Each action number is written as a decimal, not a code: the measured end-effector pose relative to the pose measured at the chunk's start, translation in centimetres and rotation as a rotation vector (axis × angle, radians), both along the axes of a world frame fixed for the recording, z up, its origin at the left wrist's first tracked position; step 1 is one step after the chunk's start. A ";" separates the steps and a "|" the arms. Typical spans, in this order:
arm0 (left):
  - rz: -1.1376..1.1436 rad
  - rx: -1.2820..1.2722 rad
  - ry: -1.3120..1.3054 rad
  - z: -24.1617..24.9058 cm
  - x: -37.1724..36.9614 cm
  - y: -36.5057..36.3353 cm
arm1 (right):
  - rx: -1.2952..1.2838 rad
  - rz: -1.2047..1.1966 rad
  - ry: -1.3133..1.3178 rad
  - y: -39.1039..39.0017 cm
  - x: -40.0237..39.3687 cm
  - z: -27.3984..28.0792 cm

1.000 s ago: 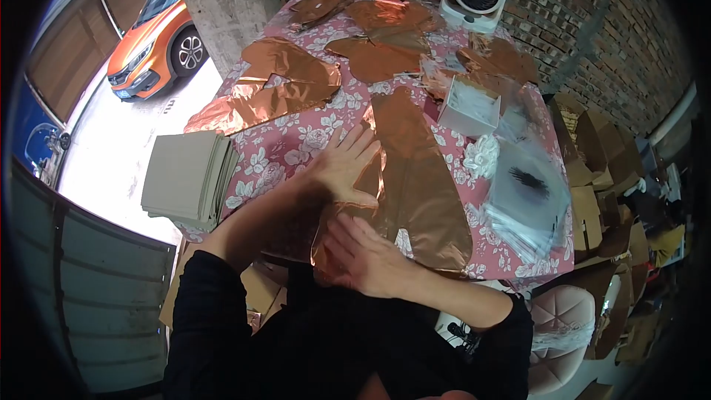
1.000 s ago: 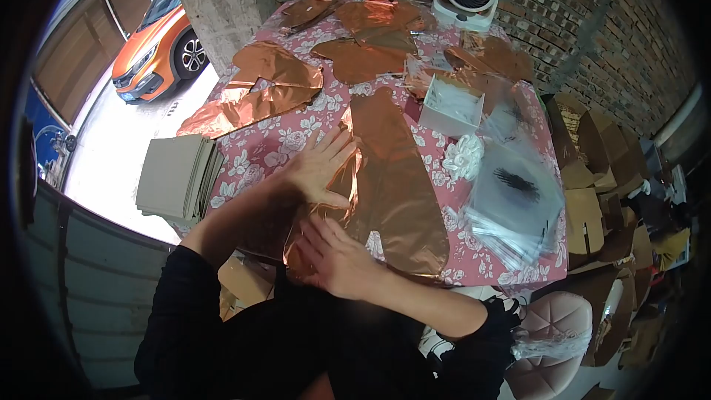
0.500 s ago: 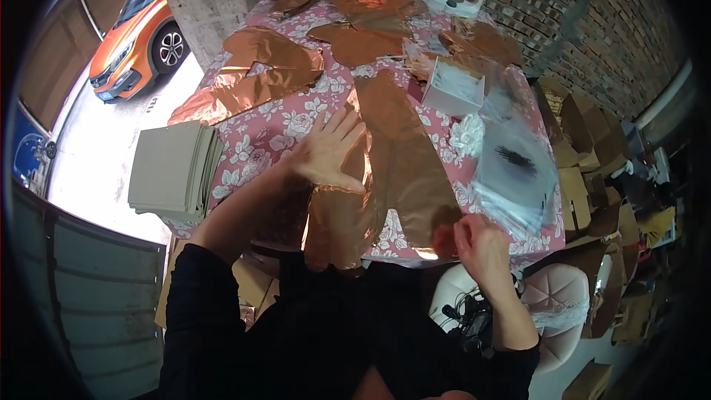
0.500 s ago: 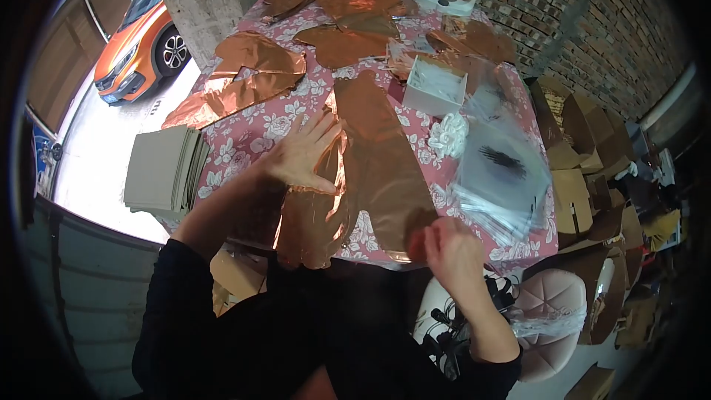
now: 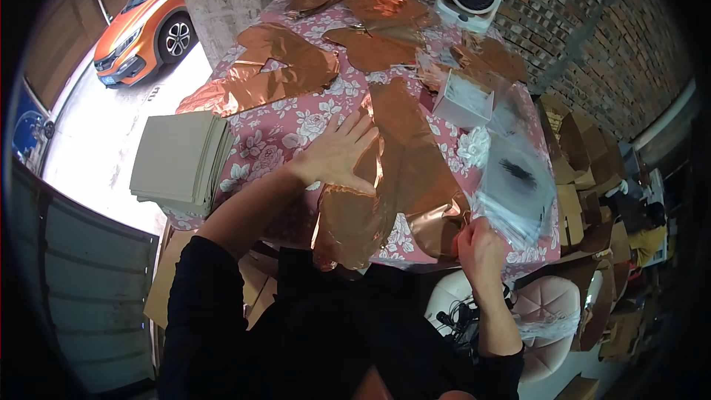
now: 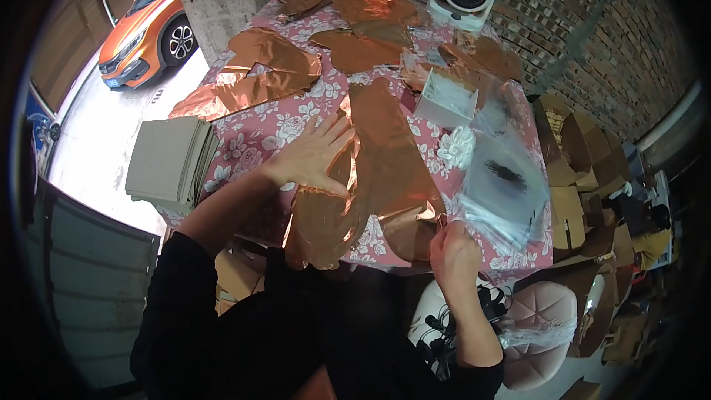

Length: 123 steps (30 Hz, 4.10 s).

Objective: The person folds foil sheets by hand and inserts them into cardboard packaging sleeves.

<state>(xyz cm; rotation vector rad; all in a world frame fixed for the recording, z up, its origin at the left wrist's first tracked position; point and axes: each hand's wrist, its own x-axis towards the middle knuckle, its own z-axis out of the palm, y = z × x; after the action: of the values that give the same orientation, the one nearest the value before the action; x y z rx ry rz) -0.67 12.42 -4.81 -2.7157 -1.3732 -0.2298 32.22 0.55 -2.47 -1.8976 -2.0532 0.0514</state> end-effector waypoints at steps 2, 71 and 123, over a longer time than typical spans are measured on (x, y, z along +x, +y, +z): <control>0.004 0.007 -0.010 0.1 0.0 -0.1 | -0.015 -0.028 0.083 0.0 -0.8 1.7; 0.030 0.013 0.199 0.2 -0.2 0.4 | -0.065 0.724 -0.215 9.5 -9.5 -3.3; -0.336 -0.182 -0.130 2.9 -4.6 -5.8 | -0.057 0.611 -0.261 14.2 -11.0 -1.2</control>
<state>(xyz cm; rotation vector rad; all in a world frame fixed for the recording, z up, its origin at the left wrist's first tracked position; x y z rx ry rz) -5.24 6.66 -1.87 -3.1263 -0.9979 -0.3235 21.18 14.73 -3.67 -1.2887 -2.7645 0.0101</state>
